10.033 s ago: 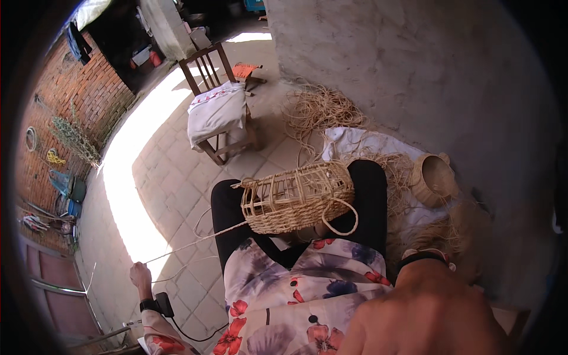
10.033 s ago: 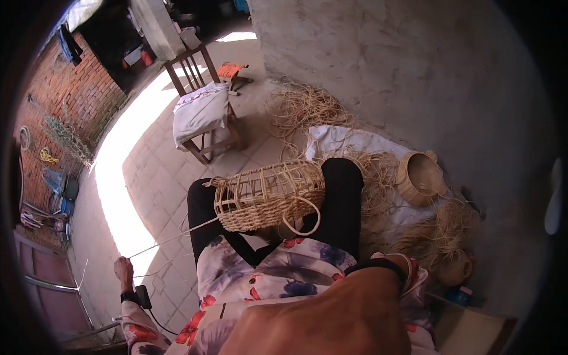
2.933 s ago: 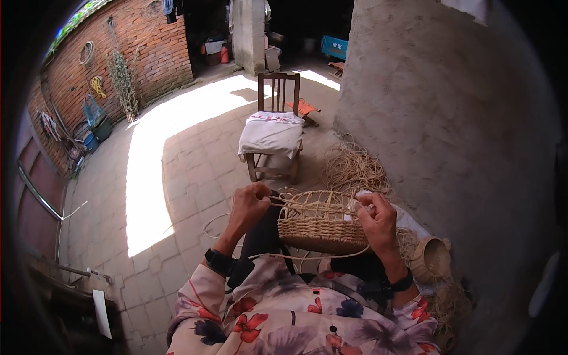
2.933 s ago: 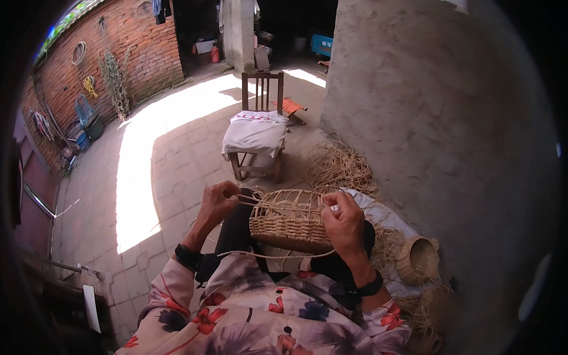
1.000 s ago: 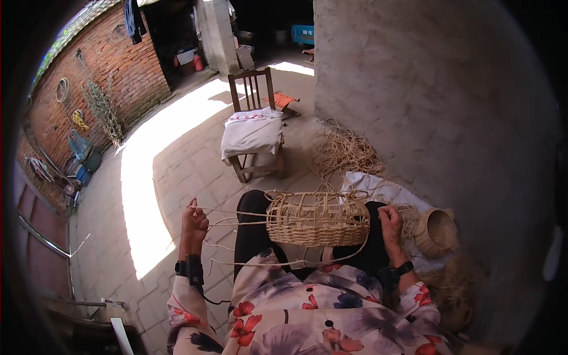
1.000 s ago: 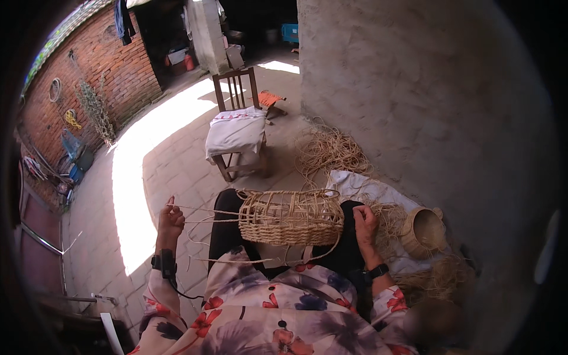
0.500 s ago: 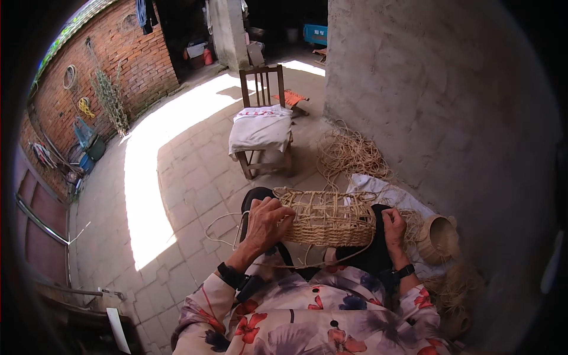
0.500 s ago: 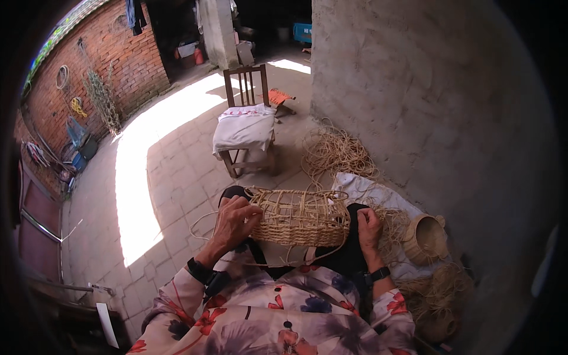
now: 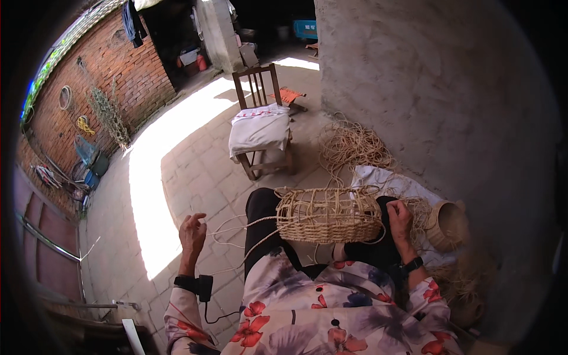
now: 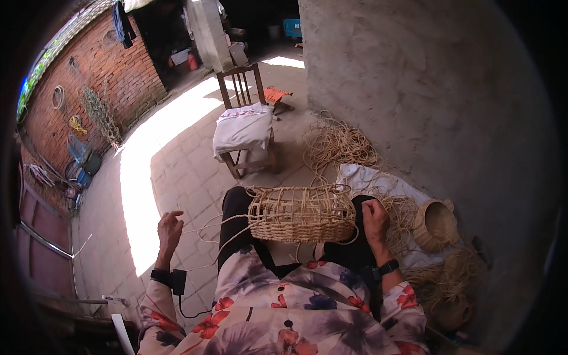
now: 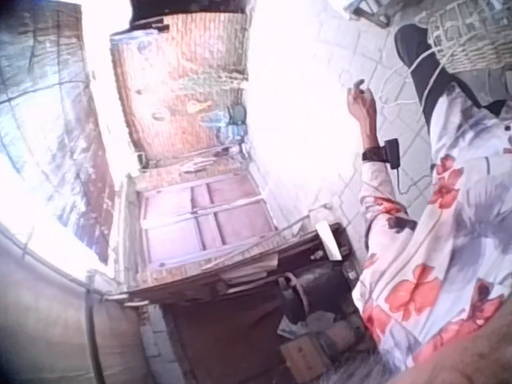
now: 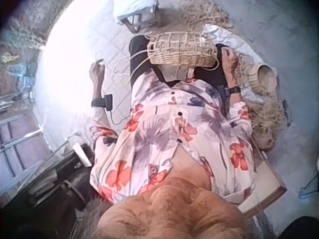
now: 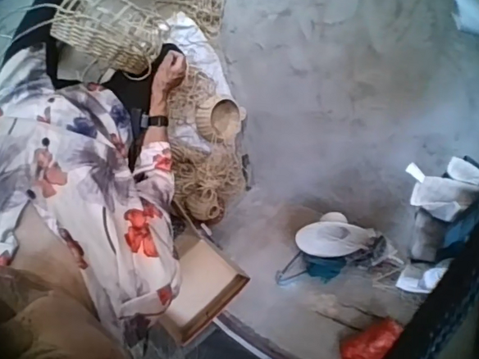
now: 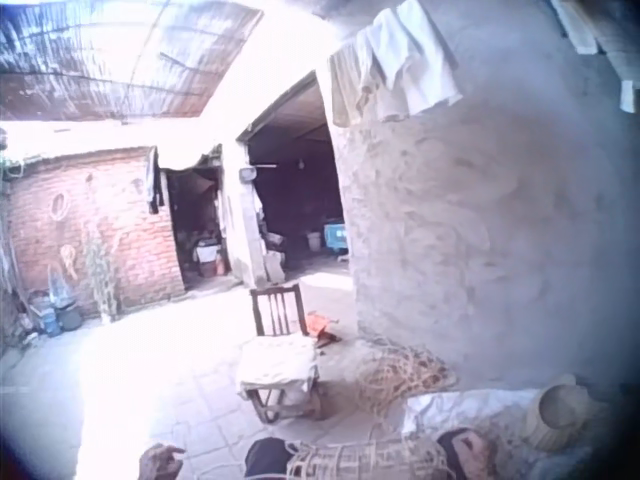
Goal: Weaving a small wicker basket using strips of fiber.
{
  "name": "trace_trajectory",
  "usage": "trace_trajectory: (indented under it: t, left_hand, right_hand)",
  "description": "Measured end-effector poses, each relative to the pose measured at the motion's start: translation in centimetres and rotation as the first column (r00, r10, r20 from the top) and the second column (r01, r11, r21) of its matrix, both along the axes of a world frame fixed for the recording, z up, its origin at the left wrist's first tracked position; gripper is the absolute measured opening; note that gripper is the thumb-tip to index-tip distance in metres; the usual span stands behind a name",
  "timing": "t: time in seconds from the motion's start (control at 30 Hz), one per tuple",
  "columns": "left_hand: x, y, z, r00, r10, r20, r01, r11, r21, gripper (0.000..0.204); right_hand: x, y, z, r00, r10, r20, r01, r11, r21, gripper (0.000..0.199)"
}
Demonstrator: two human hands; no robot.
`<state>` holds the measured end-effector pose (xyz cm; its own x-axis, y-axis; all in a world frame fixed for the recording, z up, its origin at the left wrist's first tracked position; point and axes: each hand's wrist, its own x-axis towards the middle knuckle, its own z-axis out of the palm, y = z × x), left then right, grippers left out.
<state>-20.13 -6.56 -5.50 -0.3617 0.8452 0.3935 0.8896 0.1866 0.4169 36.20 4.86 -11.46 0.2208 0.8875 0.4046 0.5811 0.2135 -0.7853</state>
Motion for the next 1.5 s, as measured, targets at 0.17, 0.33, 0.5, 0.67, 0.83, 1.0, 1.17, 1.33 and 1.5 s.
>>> trace_trajectory:
  t: [0.17,0.33,0.5,0.67,0.83,1.0,1.17,1.33,1.5]
  left_hand:
    - [15.7,3.3,4.7,0.752,-0.637,0.170,0.629,0.770,0.105,0.018]
    - [17.4,4.4,5.1,0.713,-0.701,0.009,0.699,0.712,0.074,0.009]
    - [11.9,3.4,3.4,0.869,-0.474,-0.140,0.470,0.880,-0.065,0.005]
    - [-11.8,-4.9,-3.3,0.882,0.441,-0.166,-0.459,0.884,-0.094,0.014]
    - [-10.5,-5.5,-3.3,0.909,0.414,-0.049,-0.417,0.900,-0.123,0.037]
    - [11.8,1.3,4.7,0.872,-0.361,0.330,0.336,0.933,0.132,0.009]
    - [22.4,4.1,7.7,0.753,-0.653,0.077,0.639,0.754,0.151,0.013]
    - [23.6,4.5,8.2,0.691,-0.722,-0.020,0.722,0.689,0.067,0.009]
    - [23.7,4.2,9.0,0.643,-0.766,0.030,0.765,0.643,0.025,0.008]
  right_hand:
    - [-0.9,0.3,-0.1,0.996,0.055,-0.068,-0.059,0.997,-0.053,0.013]
    - [-1.2,0.1,0.1,0.998,0.022,-0.062,-0.025,0.998,-0.057,0.013]
    - [-0.8,-0.8,1.0,1.000,-0.003,-0.027,0.002,1.000,-0.014,0.012]
    - [-0.8,-0.8,1.0,0.999,0.000,-0.054,-0.002,1.000,-0.021,0.012]
    - [0.1,-1.2,0.8,0.999,-0.037,-0.007,0.037,0.999,-0.016,0.011]
    - [-3.7,-3.0,6.4,0.952,0.232,-0.198,-0.225,0.973,0.057,0.007]
    - [-7.7,-5.3,11.2,0.901,0.428,0.077,-0.434,0.878,0.201,0.014]
    - [-8.0,-5.1,10.9,0.873,0.403,0.276,-0.460,0.867,0.190,0.017]
    - [-8.4,-5.8,12.1,0.855,0.397,0.333,-0.478,0.852,0.211,0.020]
